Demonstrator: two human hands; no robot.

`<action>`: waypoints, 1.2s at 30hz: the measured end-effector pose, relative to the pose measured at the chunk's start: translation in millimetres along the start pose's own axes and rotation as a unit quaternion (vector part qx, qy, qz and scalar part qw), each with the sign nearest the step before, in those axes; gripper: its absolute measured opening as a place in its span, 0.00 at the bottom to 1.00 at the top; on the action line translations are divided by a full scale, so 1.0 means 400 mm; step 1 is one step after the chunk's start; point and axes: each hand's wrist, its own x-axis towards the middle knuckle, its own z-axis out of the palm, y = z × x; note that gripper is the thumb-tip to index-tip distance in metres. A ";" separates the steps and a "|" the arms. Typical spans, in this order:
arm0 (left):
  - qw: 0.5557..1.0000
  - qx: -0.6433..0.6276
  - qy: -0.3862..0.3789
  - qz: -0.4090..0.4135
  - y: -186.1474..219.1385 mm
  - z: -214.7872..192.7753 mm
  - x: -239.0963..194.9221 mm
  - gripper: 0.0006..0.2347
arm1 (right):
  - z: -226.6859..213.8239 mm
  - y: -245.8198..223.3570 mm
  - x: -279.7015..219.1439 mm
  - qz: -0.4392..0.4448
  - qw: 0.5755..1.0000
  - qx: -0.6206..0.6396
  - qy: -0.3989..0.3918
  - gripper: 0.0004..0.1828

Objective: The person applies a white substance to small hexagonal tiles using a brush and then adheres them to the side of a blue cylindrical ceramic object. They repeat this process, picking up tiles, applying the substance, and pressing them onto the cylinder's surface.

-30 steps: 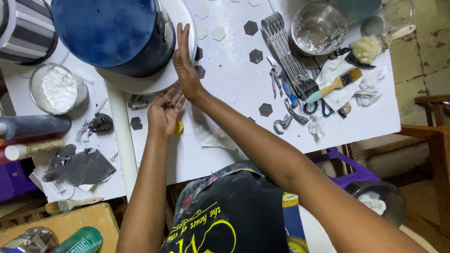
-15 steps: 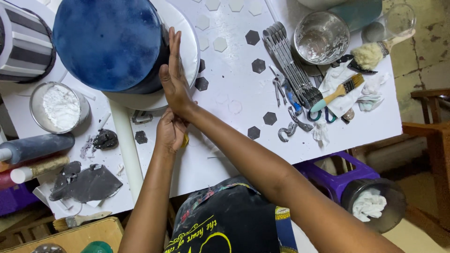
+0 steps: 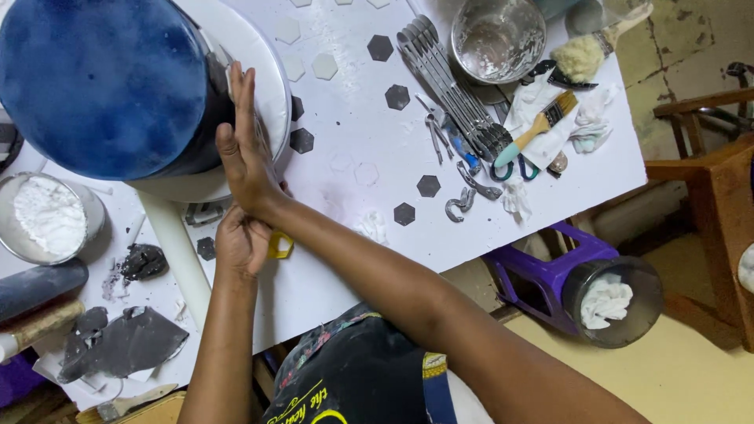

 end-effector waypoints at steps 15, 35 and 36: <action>1.000 0.014 0.027 -0.009 0.015 0.033 -0.015 0.11 | 0.007 -0.002 0.018 0.010 1.000 0.014 0.015 0.43; 0.996 -0.005 0.064 0.066 0.091 -0.078 -0.056 0.06 | -0.495 -0.054 -0.187 0.095 0.978 -0.184 -0.009 0.29; 0.992 0.004 0.090 0.088 0.099 -0.067 -0.064 0.07 | -0.578 -0.041 -0.218 0.096 0.958 -0.270 -0.011 0.21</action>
